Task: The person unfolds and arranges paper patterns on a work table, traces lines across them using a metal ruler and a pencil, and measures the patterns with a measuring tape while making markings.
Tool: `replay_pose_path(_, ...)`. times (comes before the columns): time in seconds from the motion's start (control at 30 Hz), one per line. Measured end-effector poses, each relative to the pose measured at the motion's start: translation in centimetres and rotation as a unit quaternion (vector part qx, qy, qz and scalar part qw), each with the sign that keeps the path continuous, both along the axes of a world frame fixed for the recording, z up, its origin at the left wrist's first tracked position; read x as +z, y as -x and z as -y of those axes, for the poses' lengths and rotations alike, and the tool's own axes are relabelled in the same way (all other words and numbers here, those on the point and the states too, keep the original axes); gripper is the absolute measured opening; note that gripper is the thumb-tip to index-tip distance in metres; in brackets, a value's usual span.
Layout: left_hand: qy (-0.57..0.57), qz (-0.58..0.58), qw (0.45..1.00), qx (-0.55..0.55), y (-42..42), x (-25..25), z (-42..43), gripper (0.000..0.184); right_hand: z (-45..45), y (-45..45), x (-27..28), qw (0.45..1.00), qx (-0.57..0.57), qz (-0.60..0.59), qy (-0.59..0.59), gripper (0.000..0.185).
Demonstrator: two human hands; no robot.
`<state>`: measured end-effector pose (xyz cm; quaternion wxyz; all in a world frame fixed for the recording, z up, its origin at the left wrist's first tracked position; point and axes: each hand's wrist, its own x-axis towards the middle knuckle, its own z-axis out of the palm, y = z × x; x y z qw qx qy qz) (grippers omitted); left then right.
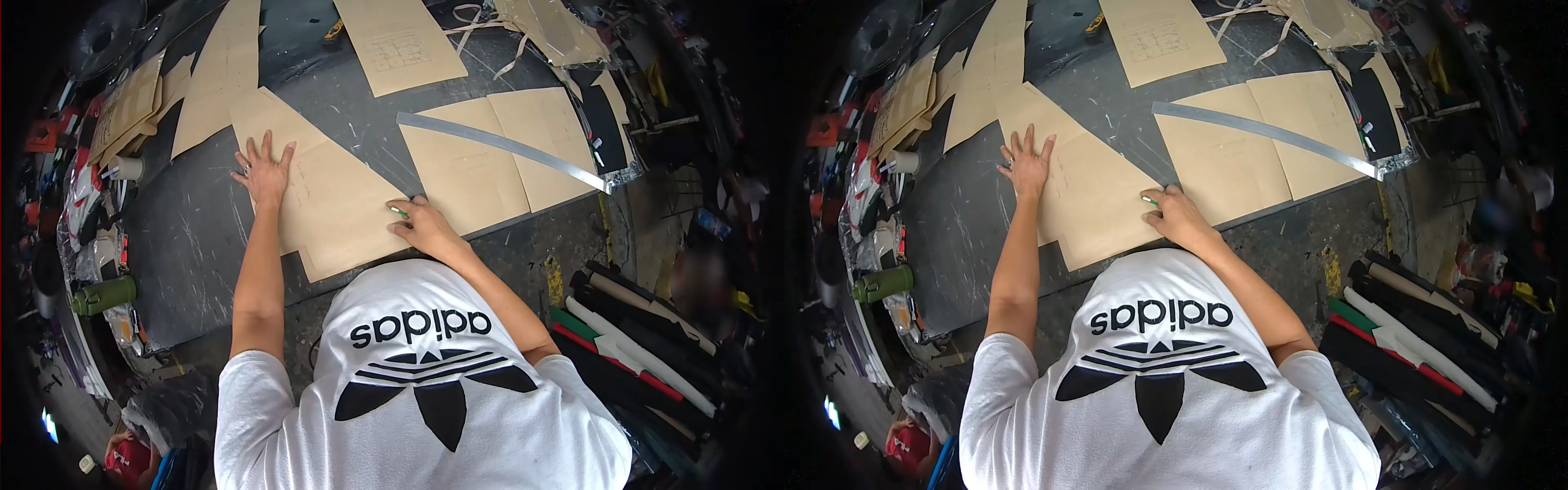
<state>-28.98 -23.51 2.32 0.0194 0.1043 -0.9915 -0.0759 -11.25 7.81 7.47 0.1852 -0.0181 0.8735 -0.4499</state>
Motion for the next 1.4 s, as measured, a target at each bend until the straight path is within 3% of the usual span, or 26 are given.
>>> replay_pose_path(0.3, -0.032, -0.027, 0.999, -0.001, 0.1, -0.3, 0.6, 0.086, 0.0, 0.1, -0.4, 1.000, -0.001, -0.016, 0.001, 0.046)
replay_pose_path(0.5, -0.034, 0.096, 0.995, -0.018, 2.7, 2.0, 2.5, 0.093, -1.1, 1.3, -0.7, 1.000, 0.009, 0.013, -0.016, 0.046)
replay_pose_path(0.57, -0.049, 0.100, 0.994, 0.024, 2.8, 3.2, 2.7, 0.096, -1.3, 1.4, -0.6, 0.999, 0.013, 0.020, -0.025, 0.046)
replay_pose_path(0.67, -0.086, 0.103, 0.986, 0.097, 3.0, 4.0, 2.3, 0.104, -1.3, 1.0, -0.6, 0.987, -0.024, -0.118, -0.105, 0.046)
replay_pose_path(0.77, -0.132, 0.088, 0.975, 0.155, 3.0, 3.9, 2.4, 0.115, -0.9, 0.8, 0.8, 0.983, -0.032, -0.098, -0.150, 0.052)
replay_pose_path(0.9, -0.173, 0.053, 0.974, 0.138, 3.1, 3.6, 2.6, 0.119, -0.3, 0.5, 0.8, 0.983, -0.056, -0.074, -0.157, 0.059)
replay_pose_path(1.07, -0.212, 0.045, 0.969, 0.119, 3.1, 2.3, 3.5, 0.119, 0.1, 0.6, 0.6, 0.988, -0.055, 0.001, -0.147, 0.068)
replay_pose_path(1.2, -0.205, 0.016, 0.974, 0.094, 2.8, 1.6, 3.7, 0.117, 0.7, -0.1, 0.4, 0.973, -0.056, -0.089, -0.204, 0.067)
replay_pose_path(1.4, -0.180, 0.018, 0.980, 0.076, 3.1, 1.2, 4.2, 0.109, 1.0, 0.1, 0.9, 0.978, -0.063, -0.059, -0.192, 0.065)
